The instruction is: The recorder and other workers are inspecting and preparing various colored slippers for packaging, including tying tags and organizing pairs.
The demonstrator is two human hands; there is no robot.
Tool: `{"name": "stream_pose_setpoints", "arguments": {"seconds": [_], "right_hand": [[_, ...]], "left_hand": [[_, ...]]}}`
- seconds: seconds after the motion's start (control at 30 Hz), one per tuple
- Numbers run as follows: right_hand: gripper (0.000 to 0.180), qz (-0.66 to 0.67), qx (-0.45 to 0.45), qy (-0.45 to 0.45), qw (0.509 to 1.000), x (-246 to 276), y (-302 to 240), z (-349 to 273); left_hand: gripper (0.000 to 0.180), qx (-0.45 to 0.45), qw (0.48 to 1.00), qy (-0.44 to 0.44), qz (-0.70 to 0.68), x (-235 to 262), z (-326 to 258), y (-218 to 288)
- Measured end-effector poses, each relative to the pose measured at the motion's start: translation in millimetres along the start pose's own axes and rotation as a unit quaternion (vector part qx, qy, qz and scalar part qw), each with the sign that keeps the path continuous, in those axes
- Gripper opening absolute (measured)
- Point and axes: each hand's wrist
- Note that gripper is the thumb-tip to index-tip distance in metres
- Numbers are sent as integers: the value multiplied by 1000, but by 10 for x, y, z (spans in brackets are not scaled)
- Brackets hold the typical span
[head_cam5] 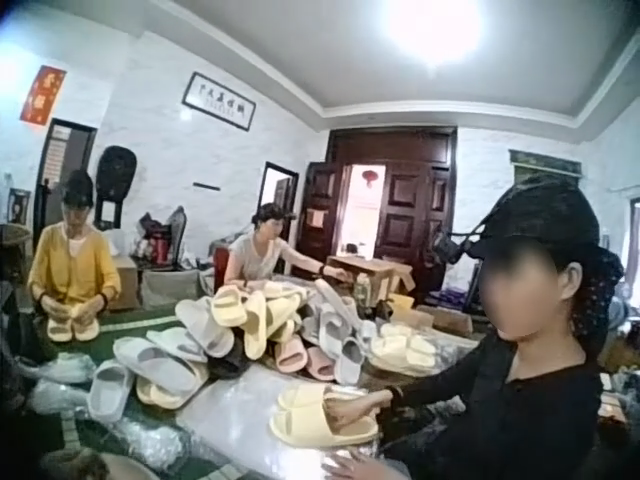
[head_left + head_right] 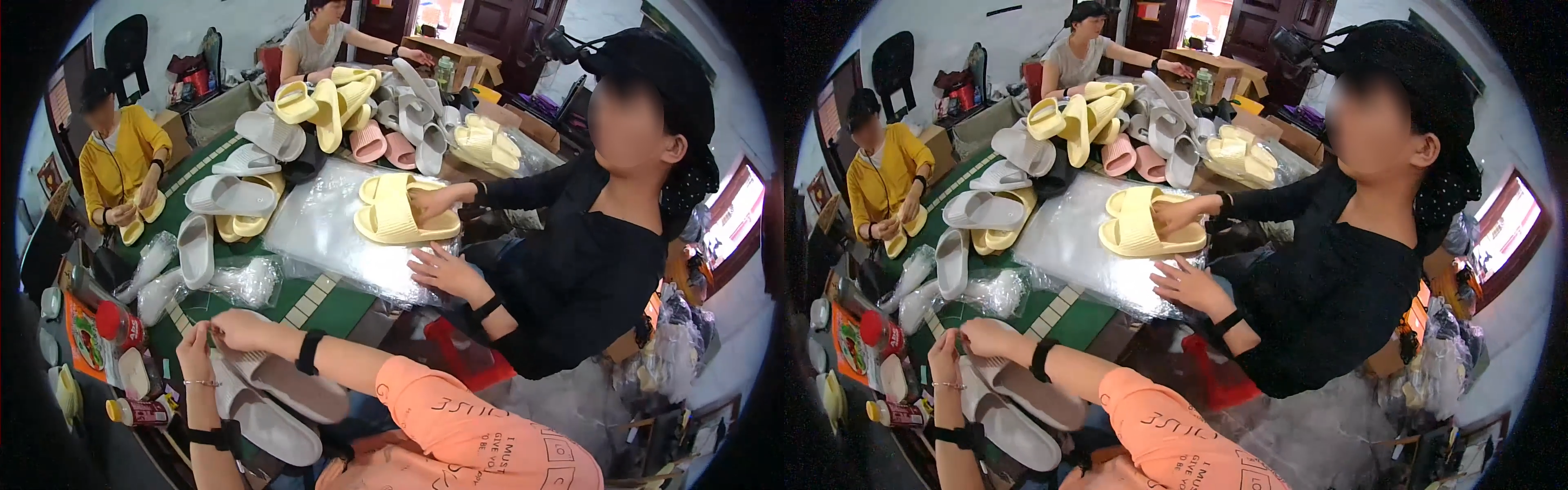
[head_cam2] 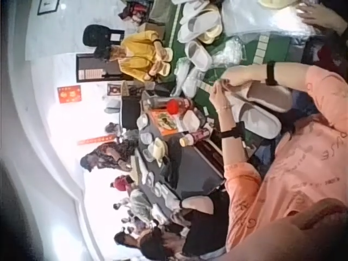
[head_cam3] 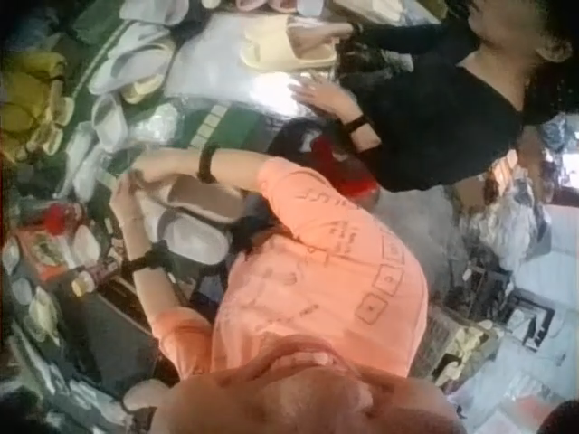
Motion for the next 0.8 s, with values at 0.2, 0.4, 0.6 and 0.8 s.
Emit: {"name": "stream_pose_setpoints", "arguments": {"seconds": [0.2, 0.4, 0.6, 0.8], "right_hand": [[12, 84, -16, 125, 988, -356, 182, 104], [10, 214, -31, 153, 964, -503, 102, 77], [13, 199, -20, 79, 977, -681, -62, 100], [18, 182, -27, 132, 974, -371, 58, 27]], "left_hand": [[17, 34, 995, -7, -91, 48, -3, -164], [18, 34, 953, 21, -299, 139, -44, -329], [22, -30, 973, 32, -226, 491, -164, -661], [25, -12, 976, 45, -210, -39, -107, -325]]}}
Point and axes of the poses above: each hand's wrist, its own z-axis towards the middle knuckle, its own x-axis out of the back of the hand, y = z × x, and after that the axes turned 10 degrees about -y, right-handed
